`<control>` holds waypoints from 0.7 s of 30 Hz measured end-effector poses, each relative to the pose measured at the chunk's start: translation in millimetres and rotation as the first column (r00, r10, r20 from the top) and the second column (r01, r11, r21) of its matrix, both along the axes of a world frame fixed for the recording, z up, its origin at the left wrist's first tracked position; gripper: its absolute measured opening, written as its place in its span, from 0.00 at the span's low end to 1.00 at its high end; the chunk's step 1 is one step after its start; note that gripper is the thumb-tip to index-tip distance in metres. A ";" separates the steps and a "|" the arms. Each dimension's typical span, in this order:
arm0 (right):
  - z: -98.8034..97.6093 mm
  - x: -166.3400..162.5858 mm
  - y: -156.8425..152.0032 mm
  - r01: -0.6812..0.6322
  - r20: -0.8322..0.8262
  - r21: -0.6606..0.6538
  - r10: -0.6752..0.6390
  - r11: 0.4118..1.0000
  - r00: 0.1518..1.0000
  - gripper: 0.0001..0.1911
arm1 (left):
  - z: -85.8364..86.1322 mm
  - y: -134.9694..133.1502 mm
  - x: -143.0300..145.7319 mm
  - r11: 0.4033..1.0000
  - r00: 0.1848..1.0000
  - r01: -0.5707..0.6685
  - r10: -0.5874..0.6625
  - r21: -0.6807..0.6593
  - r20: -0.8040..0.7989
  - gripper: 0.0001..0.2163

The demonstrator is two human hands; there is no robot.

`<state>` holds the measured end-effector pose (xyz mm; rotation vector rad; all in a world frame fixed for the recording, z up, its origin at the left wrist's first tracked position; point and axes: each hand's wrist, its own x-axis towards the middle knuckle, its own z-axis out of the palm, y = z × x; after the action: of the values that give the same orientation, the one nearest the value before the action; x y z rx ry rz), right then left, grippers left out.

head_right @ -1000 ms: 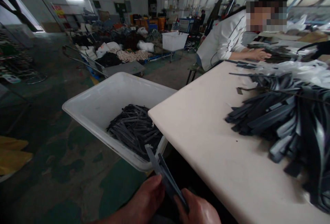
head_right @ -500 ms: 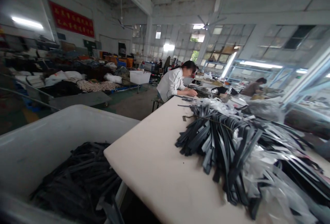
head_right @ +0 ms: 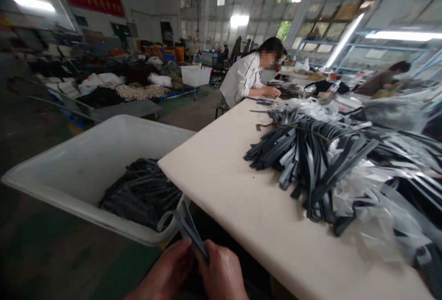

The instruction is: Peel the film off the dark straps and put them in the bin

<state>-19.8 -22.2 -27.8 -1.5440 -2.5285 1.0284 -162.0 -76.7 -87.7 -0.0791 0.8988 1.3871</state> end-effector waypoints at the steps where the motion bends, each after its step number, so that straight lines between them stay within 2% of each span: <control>1: 1.7 5.3 -1.4 -0.003 -0.021 -0.034 0.002 0.999 1.000 0.17 | -1.4 -1.8 -4.1 0.998 0.999 -0.048 0.048 -0.035 -0.010 0.06; 3: 5.3 14.5 -4.1 -0.015 -0.019 -0.068 0.014 0.998 1.000 0.17 | -2.0 -3.7 -9.0 0.983 0.990 -0.140 0.137 -0.120 -0.032 0.07; 4: 6.2 16.7 -5.3 -0.011 0.004 -0.053 0.011 0.999 1.000 0.17 | -1.2 -4.5 -8.4 0.980 0.990 -0.141 0.138 -0.139 -0.030 0.08; 6: 5.2 14.5 -6.4 0.002 0.049 0.018 -0.003 1.000 0.999 0.14 | 2.0 -7.0 -1.6 0.994 0.999 -0.042 0.042 -0.105 0.004 0.08; 8: 1.3 7.0 -5.0 0.024 0.043 0.065 -0.026 0.998 0.999 0.14 | 6.1 -9.1 6.8 0.997 0.996 0.079 -0.078 -0.015 0.038 0.07; 10: -2.5 2.3 -2.2 0.043 0.001 0.064 -0.043 0.997 0.999 0.14 | 9.0 -8.0 8.8 0.991 0.991 0.127 -0.129 0.041 0.038 0.08; 12: -3.7 5.8 -0.4 0.048 -0.046 -0.001 -0.048 0.999 0.998 0.16 | 9.6 -2.8 1.7 0.998 0.998 0.064 -0.064 -0.002 0.014 0.08; 15: -0.7 21.4 -2.0 0.045 -0.095 -0.142 -0.059 0.989 0.994 0.19 | 6.1 5.6 -14.2 0.983 0.993 -0.113 0.108 -0.146 -0.041 0.05; 17: 1.4 27.9 -4.5 0.055 -0.095 -0.162 -0.071 0.985 0.993 0.18 | 3.6 6.9 -17.2 0.972 0.990 -0.138 0.129 -0.189 -0.059 0.03; 21: -2.5 20.4 -6.4 0.084 -0.137 -0.098 -0.097 0.992 0.986 0.18 | 7.7 0.3 -4.4 0.994 0.999 0.041 -0.042 -0.103 -0.008 0.06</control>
<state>0.6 -28.6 -30.3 -1.5314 -2.3265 1.2113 -166.4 -76.5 -80.1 -0.1316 0.9754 1.3035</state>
